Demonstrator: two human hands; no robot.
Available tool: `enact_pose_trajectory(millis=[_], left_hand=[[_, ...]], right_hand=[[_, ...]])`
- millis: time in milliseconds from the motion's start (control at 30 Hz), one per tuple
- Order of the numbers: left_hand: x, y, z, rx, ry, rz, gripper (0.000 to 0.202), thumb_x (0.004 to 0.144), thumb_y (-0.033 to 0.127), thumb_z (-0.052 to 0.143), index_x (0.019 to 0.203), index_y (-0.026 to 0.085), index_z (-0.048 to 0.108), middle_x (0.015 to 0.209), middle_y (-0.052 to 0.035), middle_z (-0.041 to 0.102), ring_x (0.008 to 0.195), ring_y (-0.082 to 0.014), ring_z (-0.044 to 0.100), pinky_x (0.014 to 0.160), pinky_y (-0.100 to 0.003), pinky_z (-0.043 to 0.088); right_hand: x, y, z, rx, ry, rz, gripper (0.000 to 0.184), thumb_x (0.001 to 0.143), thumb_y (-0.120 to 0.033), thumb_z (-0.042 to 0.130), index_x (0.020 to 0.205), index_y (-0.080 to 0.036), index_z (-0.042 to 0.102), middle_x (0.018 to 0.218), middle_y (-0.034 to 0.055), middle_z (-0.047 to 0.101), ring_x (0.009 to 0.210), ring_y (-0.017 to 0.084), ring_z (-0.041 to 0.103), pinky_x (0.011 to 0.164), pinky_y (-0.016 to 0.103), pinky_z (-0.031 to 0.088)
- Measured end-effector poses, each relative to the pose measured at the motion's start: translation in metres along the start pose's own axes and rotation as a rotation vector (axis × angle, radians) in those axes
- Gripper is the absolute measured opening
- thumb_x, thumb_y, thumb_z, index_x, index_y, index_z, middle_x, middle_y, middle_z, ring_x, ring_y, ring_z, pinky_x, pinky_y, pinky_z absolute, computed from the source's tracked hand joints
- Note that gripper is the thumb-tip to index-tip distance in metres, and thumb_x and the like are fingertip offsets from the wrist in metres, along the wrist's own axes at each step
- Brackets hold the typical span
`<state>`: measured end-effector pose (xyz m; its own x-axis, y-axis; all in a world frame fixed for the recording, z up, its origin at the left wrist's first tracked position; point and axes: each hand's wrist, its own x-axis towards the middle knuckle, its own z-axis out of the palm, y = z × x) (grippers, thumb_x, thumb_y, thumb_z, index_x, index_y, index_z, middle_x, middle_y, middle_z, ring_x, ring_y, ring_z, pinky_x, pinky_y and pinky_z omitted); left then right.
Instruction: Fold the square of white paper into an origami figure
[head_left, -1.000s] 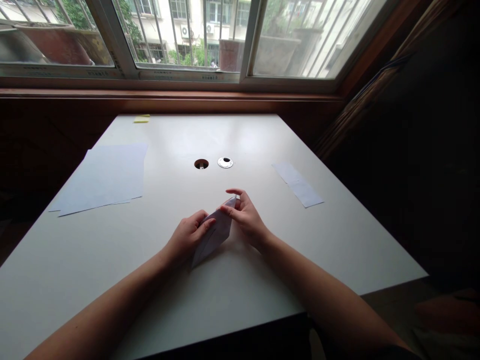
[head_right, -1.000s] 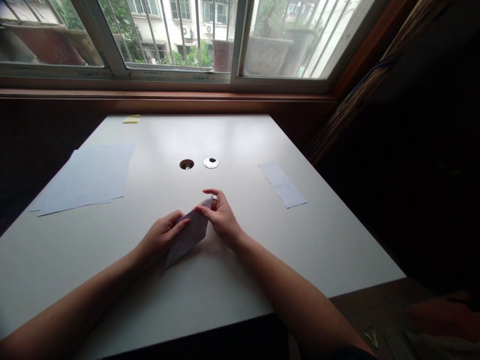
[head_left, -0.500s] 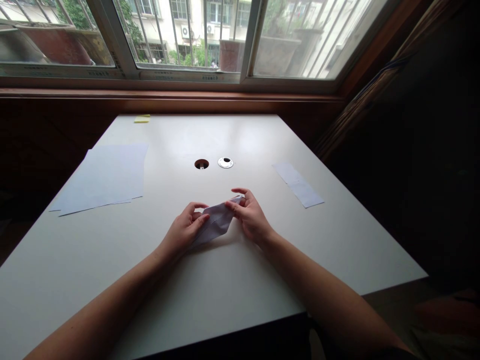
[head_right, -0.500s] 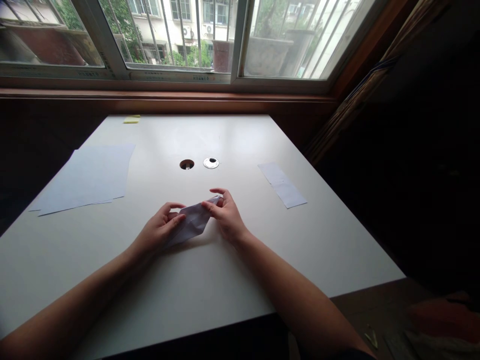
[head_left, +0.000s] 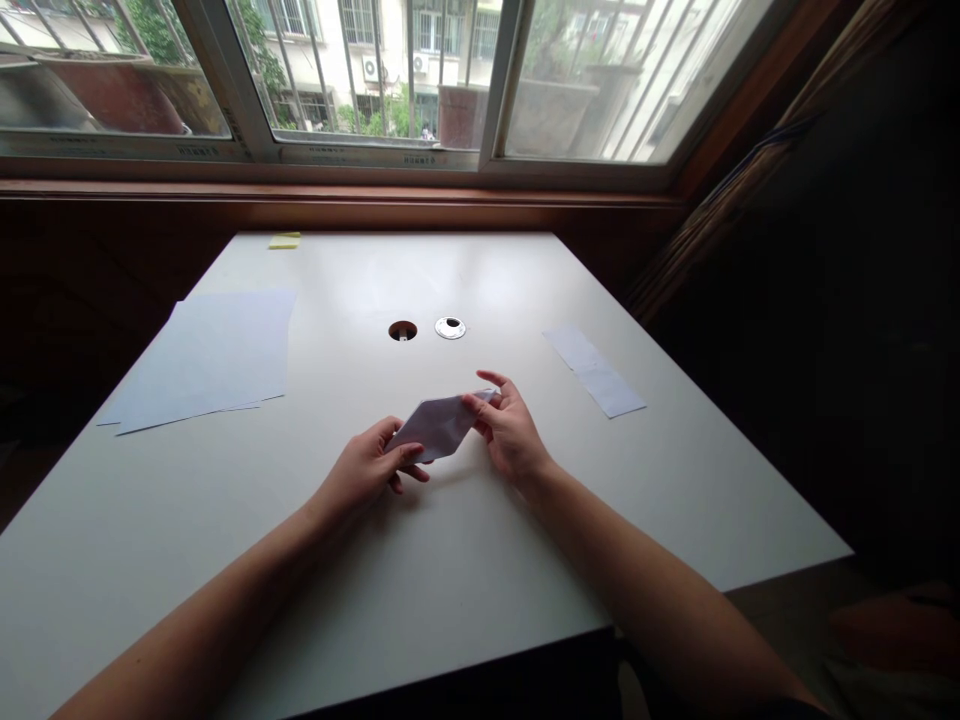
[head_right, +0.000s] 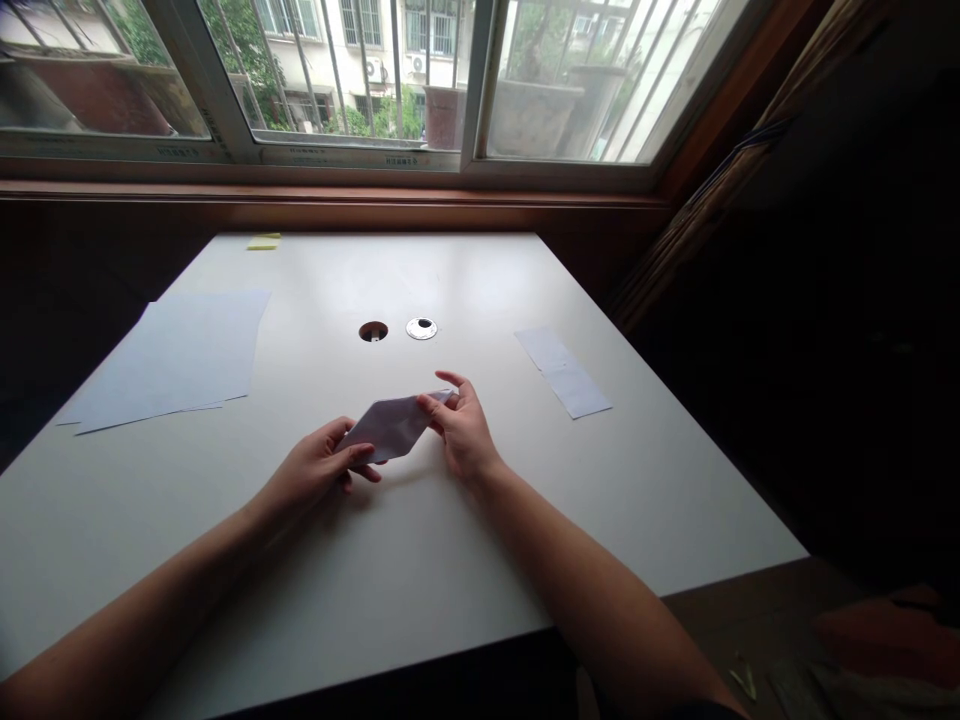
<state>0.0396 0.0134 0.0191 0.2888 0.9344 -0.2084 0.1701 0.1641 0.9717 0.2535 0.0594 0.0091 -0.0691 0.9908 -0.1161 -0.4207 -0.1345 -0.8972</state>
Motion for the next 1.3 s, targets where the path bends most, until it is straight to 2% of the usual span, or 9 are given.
enact_pose_trajectory(millis=[267, 467, 667, 767, 867, 933, 1033, 1167, 1300], left_hand=[[0.001, -0.002, -0.023, 0.005, 0.056, -0.028, 0.038, 0.086, 0.053, 0.065, 0.097, 0.016, 0.061, 0.087, -0.0076, 0.073, 0.08, -0.0248, 0.075, 0.056, -0.026, 0.056], [0.002, -0.002, -0.047, 0.051, 0.156, -0.057, 0.039, 0.084, 0.054, 0.067, 0.093, 0.016, 0.065, 0.079, -0.0072, 0.074, 0.077, -0.0209, 0.072, 0.063, -0.026, 0.056], [0.003, -0.003, -0.065, 0.251, 0.189, -0.072, 0.041, 0.085, 0.058, 0.063, 0.094, 0.019, 0.067, 0.079, -0.0048, 0.073, 0.074, -0.0202, 0.069, 0.063, -0.028, 0.054], [0.004, -0.007, -0.072, 0.586, 0.309, 0.081, 0.034, 0.087, 0.052, 0.062, 0.096, 0.02, 0.068, 0.09, -0.0057, 0.072, 0.08, -0.0232, 0.067, 0.071, -0.036, 0.055], [0.003, -0.006, -0.067, 0.952, 0.495, 0.45, 0.024, 0.091, 0.034, 0.061, 0.109, 0.02, 0.068, 0.114, -0.0107, 0.068, 0.11, -0.0306, 0.06, 0.095, -0.05, 0.05], [0.002, -0.003, -0.053, 1.107, 0.425, 0.66, 0.028, 0.094, 0.021, 0.055, 0.121, 0.021, 0.065, 0.129, -0.0101, 0.062, 0.128, -0.0297, 0.051, 0.108, -0.051, 0.042], [0.001, -0.001, -0.026, 1.27, 0.189, 0.833, 0.037, 0.097, 0.016, 0.047, 0.132, 0.021, 0.058, 0.145, -0.0077, 0.053, 0.143, -0.0281, 0.036, 0.12, -0.053, 0.027], [0.006, -0.012, -0.005, 1.358, 0.014, 0.814, 0.047, 0.103, 0.029, 0.04, 0.148, 0.016, 0.041, 0.154, -0.0099, 0.042, 0.146, -0.0294, 0.032, 0.121, -0.051, 0.027], [0.01, -0.025, -0.009, 1.335, -0.061, 0.731, 0.053, 0.104, 0.04, 0.036, 0.152, 0.018, 0.034, 0.158, -0.01, 0.033, 0.148, -0.0295, 0.028, 0.12, -0.05, 0.026]], right_hand=[[0.006, -0.003, -0.011, -0.144, -0.035, -0.035, 0.055, 0.071, -0.035, 0.084, 0.117, -0.022, 0.056, 0.083, -0.001, 0.067, 0.079, 0.016, 0.066, 0.078, 0.033, 0.054], [0.011, -0.005, -0.021, -0.475, -0.084, -0.105, 0.044, 0.076, -0.036, 0.076, 0.114, -0.021, 0.059, 0.082, 0.0003, 0.068, 0.072, 0.015, 0.062, 0.069, 0.03, 0.05], [0.007, -0.008, -0.022, -0.82, -0.127, -0.171, 0.036, 0.081, -0.03, 0.07, 0.115, -0.026, 0.061, 0.084, -0.0015, 0.071, 0.078, 0.016, 0.063, 0.078, 0.031, 0.047], [0.004, -0.008, -0.02, -0.939, -0.162, -0.201, 0.034, 0.082, -0.029, 0.068, 0.115, -0.028, 0.062, 0.084, -0.0026, 0.07, 0.079, 0.015, 0.062, 0.078, 0.031, 0.047], [0.003, -0.007, -0.017, -1.014, -0.185, -0.226, 0.033, 0.083, -0.028, 0.068, 0.115, -0.029, 0.062, 0.086, -0.0026, 0.07, 0.082, 0.016, 0.061, 0.079, 0.031, 0.046], [0.003, -0.006, -0.016, -1.042, -0.2, -0.234, 0.033, 0.083, -0.027, 0.068, 0.115, -0.029, 0.062, 0.087, -0.0025, 0.07, 0.083, 0.016, 0.061, 0.078, 0.031, 0.046], [0.003, -0.004, -0.015, -1.058, -0.231, -0.256, 0.033, 0.083, -0.026, 0.069, 0.115, -0.029, 0.062, 0.088, -0.0021, 0.07, 0.084, 0.016, 0.06, 0.08, 0.032, 0.046], [0.002, -0.003, -0.013, -1.086, -0.28, -0.282, 0.032, 0.084, -0.026, 0.07, 0.115, -0.029, 0.062, 0.088, -0.0016, 0.071, 0.087, 0.017, 0.059, 0.083, 0.032, 0.045], [0.003, -0.004, -0.014, -1.105, -0.318, -0.311, 0.032, 0.085, -0.026, 0.071, 0.116, -0.027, 0.063, 0.094, 0.0009, 0.07, 0.09, 0.018, 0.059, 0.085, 0.033, 0.046]])
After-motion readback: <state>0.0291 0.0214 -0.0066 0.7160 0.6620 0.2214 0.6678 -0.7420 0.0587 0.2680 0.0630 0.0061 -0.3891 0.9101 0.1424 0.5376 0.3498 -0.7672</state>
